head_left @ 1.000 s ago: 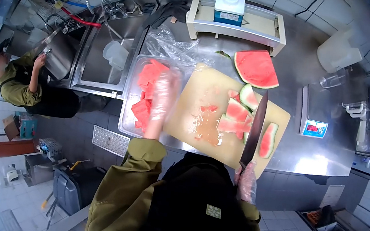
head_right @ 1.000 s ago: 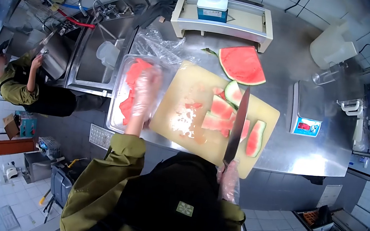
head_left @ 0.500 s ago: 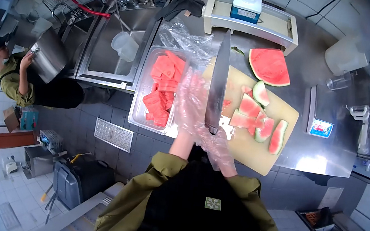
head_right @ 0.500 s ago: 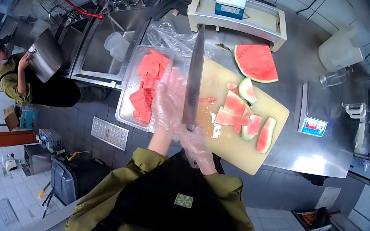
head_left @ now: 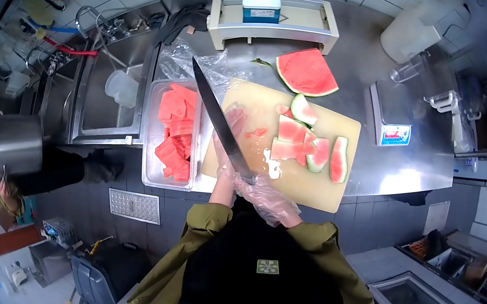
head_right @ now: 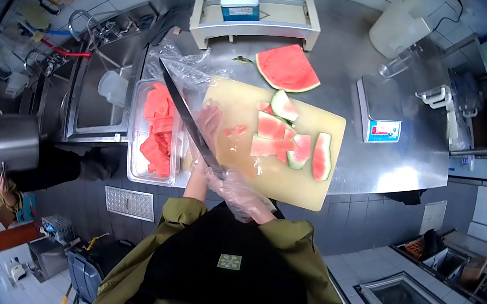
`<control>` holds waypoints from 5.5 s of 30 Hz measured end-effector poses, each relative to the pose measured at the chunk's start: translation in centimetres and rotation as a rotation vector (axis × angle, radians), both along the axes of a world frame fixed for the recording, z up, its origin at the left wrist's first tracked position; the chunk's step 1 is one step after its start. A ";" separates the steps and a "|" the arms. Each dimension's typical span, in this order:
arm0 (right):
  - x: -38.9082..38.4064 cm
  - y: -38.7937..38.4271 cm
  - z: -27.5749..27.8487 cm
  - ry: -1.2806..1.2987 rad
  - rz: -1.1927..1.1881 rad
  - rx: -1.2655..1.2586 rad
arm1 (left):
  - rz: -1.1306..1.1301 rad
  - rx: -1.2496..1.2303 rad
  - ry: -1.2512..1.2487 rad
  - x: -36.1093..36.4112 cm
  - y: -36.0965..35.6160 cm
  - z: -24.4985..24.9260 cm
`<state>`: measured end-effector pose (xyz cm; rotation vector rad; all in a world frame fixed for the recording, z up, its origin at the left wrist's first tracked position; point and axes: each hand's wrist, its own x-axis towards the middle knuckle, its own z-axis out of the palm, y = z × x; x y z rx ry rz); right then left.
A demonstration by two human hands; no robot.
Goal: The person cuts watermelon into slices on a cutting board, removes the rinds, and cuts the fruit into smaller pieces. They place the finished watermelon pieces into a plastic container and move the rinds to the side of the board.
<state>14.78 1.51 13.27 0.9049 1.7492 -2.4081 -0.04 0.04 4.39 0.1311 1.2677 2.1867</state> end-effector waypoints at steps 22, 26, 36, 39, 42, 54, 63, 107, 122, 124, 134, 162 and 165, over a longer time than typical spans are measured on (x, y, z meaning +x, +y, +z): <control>0.2 30.0 -9.9 0.146 -0.863 -0.131 | -0.621 -0.007 -0.360 -8.5 25.3 -9.8; -0.9 30.4 -9.9 0.249 -0.892 -0.074 | -0.520 -0.040 -0.447 -7.8 24.6 -7.2; -1.1 22.0 -5.2 0.246 -0.865 -0.092 | -0.227 -0.039 -0.273 -7.1 16.7 -3.5; -0.4 17.2 -1.7 0.020 -0.805 -0.187 | -0.170 -0.106 -0.173 -6.4 10.6 -1.9; 0.9 11.8 -3.2 0.087 -0.783 -0.229 | -0.057 -0.144 -0.322 -3.9 2.2 -1.9; 5.1 4.7 -11.4 -0.100 -0.485 -0.083 | 0.277 -0.142 -0.300 0.8 -8.5 -6.1; 2.2 6.4 -13.7 0.070 -0.646 -0.204 | 0.308 -0.051 -0.296 1.1 -8.9 -6.6; 8.6 0.8 -9.5 -0.386 -0.251 0.654 | 0.107 -0.113 -0.434 5.0 -2.5 -3.6; 6.1 3.7 -11.1 -0.708 -0.045 0.537 | 0.112 -0.405 0.021 6.2 -3.5 -7.4; 5.7 3.9 -9.4 -0.719 -0.062 0.537 | 0.077 -0.504 0.189 6.1 -3.9 -7.0; 7.0 6.6 -10.5 -0.716 0.071 0.631 | -0.258 -0.751 1.275 -6.1 6.0 3.5; 5.4 7.9 -7.8 -0.604 0.196 0.714 | -0.658 -0.571 -0.350 -3.5 4.0 -0.8; 5.1 7.8 -9.3 -0.688 0.178 0.570 | -0.599 -0.581 -0.319 -2.1 3.7 2.0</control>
